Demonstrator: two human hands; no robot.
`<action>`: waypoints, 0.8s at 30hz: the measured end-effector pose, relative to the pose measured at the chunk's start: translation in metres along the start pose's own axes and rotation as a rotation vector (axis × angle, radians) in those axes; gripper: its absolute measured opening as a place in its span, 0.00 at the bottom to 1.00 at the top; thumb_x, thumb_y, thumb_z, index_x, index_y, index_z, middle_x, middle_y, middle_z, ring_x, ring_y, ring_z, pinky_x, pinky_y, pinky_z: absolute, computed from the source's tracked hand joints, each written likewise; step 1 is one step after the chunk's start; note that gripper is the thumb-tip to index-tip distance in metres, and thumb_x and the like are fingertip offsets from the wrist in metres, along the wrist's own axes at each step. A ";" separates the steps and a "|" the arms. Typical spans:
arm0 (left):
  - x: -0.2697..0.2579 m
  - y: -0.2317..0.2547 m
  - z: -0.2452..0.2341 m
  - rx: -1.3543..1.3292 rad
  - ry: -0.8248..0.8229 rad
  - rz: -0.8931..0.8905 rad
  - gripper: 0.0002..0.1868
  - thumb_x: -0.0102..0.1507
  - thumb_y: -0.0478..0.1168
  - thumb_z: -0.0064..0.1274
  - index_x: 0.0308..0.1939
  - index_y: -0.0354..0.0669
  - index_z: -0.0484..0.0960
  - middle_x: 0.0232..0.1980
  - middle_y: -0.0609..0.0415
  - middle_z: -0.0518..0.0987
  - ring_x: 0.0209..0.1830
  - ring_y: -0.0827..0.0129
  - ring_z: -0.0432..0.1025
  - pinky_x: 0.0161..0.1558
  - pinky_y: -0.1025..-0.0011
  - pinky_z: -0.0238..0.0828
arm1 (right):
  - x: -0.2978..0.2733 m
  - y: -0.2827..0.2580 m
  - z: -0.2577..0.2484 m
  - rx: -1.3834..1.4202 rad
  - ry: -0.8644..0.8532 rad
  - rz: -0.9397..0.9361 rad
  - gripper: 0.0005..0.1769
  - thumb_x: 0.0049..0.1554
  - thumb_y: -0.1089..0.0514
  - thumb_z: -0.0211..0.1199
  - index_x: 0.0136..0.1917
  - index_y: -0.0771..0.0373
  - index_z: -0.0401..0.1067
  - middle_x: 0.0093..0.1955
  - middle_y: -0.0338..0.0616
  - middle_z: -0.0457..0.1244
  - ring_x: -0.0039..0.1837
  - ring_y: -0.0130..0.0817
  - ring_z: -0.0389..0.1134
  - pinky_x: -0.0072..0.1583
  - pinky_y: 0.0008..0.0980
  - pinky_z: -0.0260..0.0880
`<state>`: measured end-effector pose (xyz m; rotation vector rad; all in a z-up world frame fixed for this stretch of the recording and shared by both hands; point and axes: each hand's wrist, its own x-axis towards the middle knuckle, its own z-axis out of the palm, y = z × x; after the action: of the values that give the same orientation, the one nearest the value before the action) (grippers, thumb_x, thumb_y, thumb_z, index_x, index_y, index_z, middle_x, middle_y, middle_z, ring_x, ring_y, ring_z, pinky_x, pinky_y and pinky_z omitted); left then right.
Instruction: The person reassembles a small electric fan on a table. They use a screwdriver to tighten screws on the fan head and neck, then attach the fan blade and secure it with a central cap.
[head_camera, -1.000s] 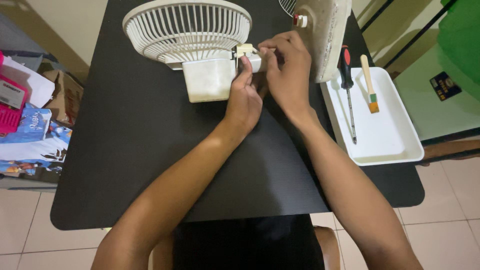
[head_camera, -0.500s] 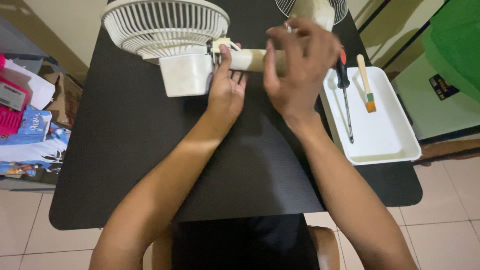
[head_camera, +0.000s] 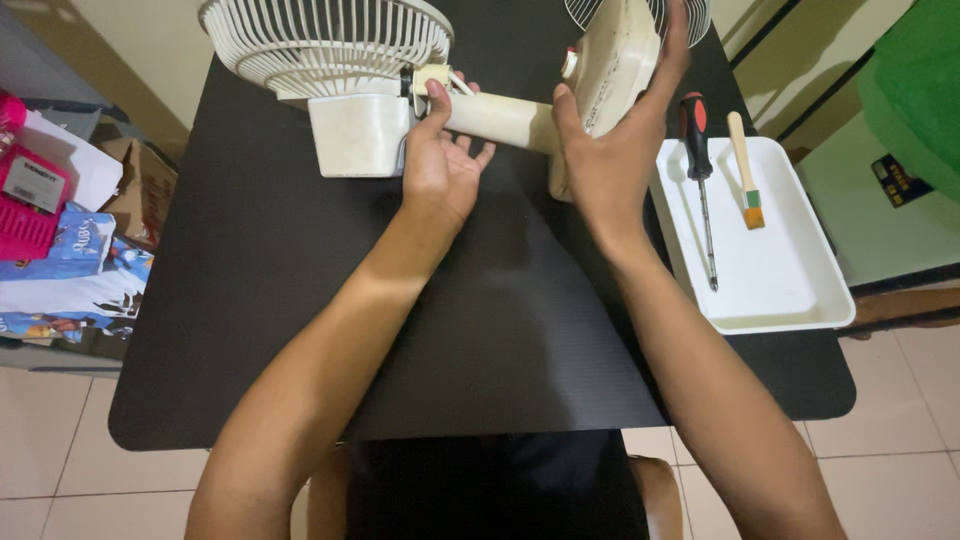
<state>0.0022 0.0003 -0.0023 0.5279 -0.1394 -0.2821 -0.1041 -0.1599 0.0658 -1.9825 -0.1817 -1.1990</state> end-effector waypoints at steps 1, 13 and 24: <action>0.001 0.000 -0.001 -0.004 0.014 -0.001 0.30 0.63 0.57 0.58 0.64 0.48 0.75 0.67 0.57 0.73 0.74 0.67 0.62 0.75 0.36 0.38 | -0.001 0.001 0.000 0.025 -0.010 0.016 0.52 0.66 0.69 0.74 0.85 0.56 0.38 0.86 0.50 0.43 0.85 0.45 0.47 0.85 0.38 0.49; 0.004 0.001 -0.009 0.022 0.039 0.022 0.26 0.65 0.55 0.58 0.62 0.48 0.74 0.64 0.58 0.73 0.72 0.66 0.62 0.73 0.37 0.41 | -0.004 -0.011 0.004 0.180 -0.065 0.055 0.49 0.66 0.73 0.67 0.85 0.55 0.37 0.83 0.55 0.51 0.74 0.41 0.67 0.78 0.37 0.70; -0.047 -0.033 0.039 0.327 0.227 0.132 0.36 0.65 0.60 0.53 0.65 0.39 0.63 0.64 0.51 0.69 0.66 0.64 0.62 0.67 0.54 0.56 | 0.000 -0.006 0.005 0.150 -0.063 0.025 0.49 0.66 0.73 0.68 0.84 0.54 0.37 0.82 0.56 0.51 0.76 0.43 0.67 0.79 0.38 0.69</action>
<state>-0.0577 -0.0315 0.0120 0.8670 0.0016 -0.0684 -0.1033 -0.1522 0.0679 -1.8877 -0.2704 -1.0762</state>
